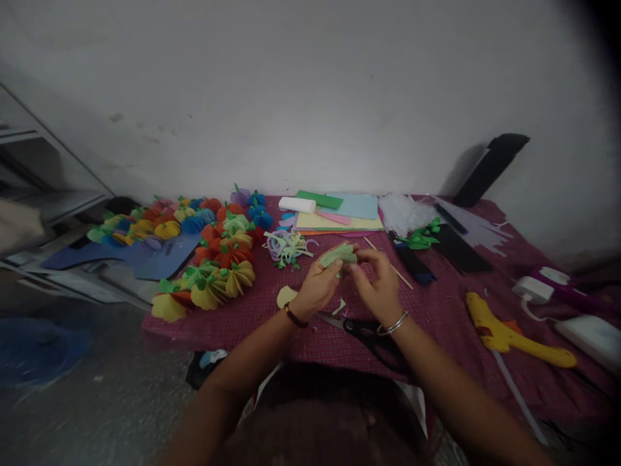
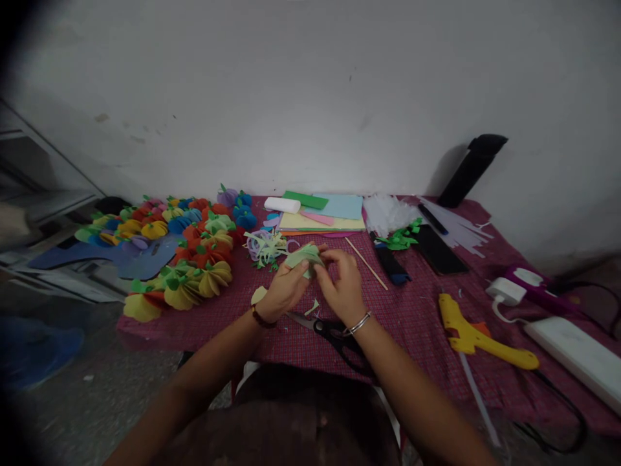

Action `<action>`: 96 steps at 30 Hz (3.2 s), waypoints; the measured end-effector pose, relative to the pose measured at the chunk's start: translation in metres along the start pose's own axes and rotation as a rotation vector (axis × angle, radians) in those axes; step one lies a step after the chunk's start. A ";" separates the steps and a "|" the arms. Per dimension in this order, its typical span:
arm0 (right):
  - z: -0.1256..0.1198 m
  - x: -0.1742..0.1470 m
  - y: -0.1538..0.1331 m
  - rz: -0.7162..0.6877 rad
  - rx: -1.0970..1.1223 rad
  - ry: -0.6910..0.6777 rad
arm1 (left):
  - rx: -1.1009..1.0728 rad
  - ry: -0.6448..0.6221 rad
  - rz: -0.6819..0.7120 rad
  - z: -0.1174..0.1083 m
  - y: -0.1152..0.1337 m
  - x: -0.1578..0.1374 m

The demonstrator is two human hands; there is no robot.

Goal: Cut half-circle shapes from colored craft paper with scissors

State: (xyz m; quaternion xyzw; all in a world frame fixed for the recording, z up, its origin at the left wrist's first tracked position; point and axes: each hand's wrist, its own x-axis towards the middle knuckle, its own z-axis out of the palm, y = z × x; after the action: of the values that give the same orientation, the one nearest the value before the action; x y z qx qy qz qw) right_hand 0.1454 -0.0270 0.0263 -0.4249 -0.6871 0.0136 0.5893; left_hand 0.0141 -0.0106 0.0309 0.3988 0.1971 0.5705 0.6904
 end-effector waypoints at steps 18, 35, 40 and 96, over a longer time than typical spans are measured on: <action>-0.002 0.003 -0.006 -0.055 -0.015 0.010 | 0.031 -0.031 0.002 -0.007 -0.004 -0.001; -0.001 0.002 -0.007 -0.075 -0.019 -0.035 | 0.036 0.002 0.015 0.001 -0.001 0.001; -0.003 0.003 -0.009 -0.047 0.026 -0.038 | 0.017 -0.028 0.015 -0.005 -0.003 0.002; -0.010 0.011 0.012 0.345 0.122 -0.097 | -0.091 0.092 -0.290 -0.007 0.005 -0.003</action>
State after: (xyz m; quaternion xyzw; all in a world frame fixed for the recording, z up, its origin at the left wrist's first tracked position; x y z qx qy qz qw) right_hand 0.1613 -0.0176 0.0317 -0.4986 -0.6296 0.1768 0.5690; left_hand 0.0051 -0.0107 0.0303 0.3078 0.2580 0.4908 0.7732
